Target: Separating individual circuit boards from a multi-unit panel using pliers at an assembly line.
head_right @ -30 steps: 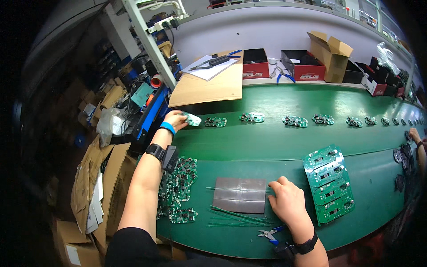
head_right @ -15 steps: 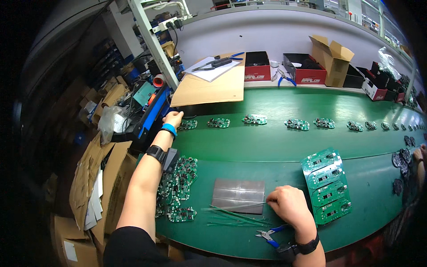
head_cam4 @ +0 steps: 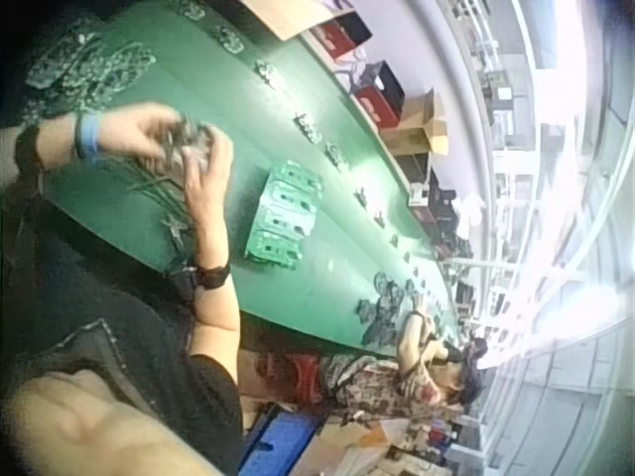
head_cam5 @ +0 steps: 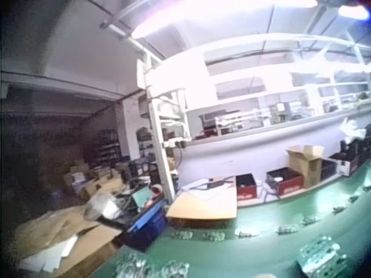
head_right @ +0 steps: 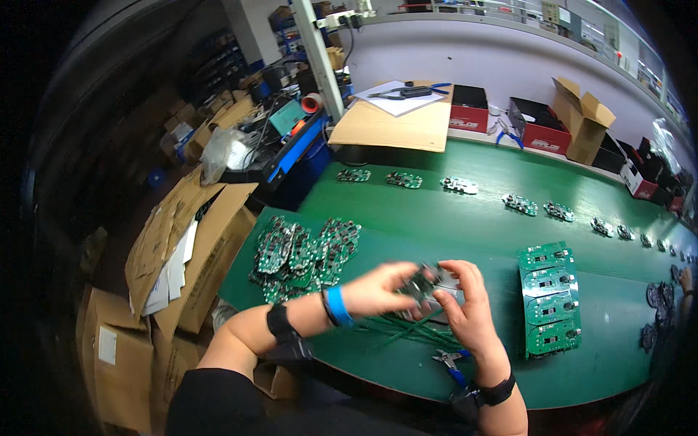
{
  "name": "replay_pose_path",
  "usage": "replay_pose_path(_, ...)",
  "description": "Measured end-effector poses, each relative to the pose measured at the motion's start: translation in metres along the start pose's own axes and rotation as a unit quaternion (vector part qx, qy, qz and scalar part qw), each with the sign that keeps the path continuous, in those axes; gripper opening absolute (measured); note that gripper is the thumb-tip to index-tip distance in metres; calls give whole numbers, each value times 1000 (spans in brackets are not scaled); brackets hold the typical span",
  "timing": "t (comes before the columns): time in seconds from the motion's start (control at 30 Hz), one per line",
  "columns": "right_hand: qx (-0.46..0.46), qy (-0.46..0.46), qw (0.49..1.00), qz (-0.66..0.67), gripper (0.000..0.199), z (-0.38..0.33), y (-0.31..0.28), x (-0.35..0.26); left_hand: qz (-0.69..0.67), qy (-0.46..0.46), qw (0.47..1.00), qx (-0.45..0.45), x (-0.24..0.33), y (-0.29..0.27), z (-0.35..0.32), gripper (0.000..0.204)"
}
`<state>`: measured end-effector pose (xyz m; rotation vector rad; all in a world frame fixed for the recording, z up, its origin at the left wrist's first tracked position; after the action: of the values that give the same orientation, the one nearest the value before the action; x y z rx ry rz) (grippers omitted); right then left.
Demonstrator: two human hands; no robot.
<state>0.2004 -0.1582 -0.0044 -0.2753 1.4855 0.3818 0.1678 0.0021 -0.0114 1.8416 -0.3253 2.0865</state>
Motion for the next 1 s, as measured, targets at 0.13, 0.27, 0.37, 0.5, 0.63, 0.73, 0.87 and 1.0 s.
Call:
replay_pose_path(0.13,-111,-142,898,-402,30,-3,1,-6,158,28,960,228,45,-93,-47,41)
replay_pose_path(0.27,-142,-132,834,-517,25,-7,13,3,266,22,889,373,57,-181,-119,42)
replay_pose_path(0.37,-186,-128,843,-488,18,1,6,21,229,-44,851,471,50,-198,-138,50)
replay_pose_path(0.5,-233,-94,846,-471,12,-1,7,20,328,-55,845,418,27,-214,-148,41)
replay_pose_path(0.63,-245,-41,834,-493,9,-5,6,18,489,-73,772,400,37,-211,-147,50)
replay_pose_path(0.73,-127,-127,848,-499,9,-12,6,-2,440,-57,800,404,37,-215,-148,58)
replay_pose_path(0.87,-8,-91,886,-455,6,-41,-11,-43,565,-79,739,359,42,-205,-147,47)
replay_pose_path(1.0,207,-41,816,-538,16,-52,-65,-49,630,-48,693,348,49,-179,-151,44)
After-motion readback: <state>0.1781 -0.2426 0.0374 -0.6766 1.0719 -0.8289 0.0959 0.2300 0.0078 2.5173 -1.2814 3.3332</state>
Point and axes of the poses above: each hand's wrist, its own z-axis towards the middle knuckle, its own y-axis out of the palm, x = y × z, the point moved 4 cm from there along z, towards the middle knuckle, and after that the axes turned 11 degrees about y, right-handed, at the moved point
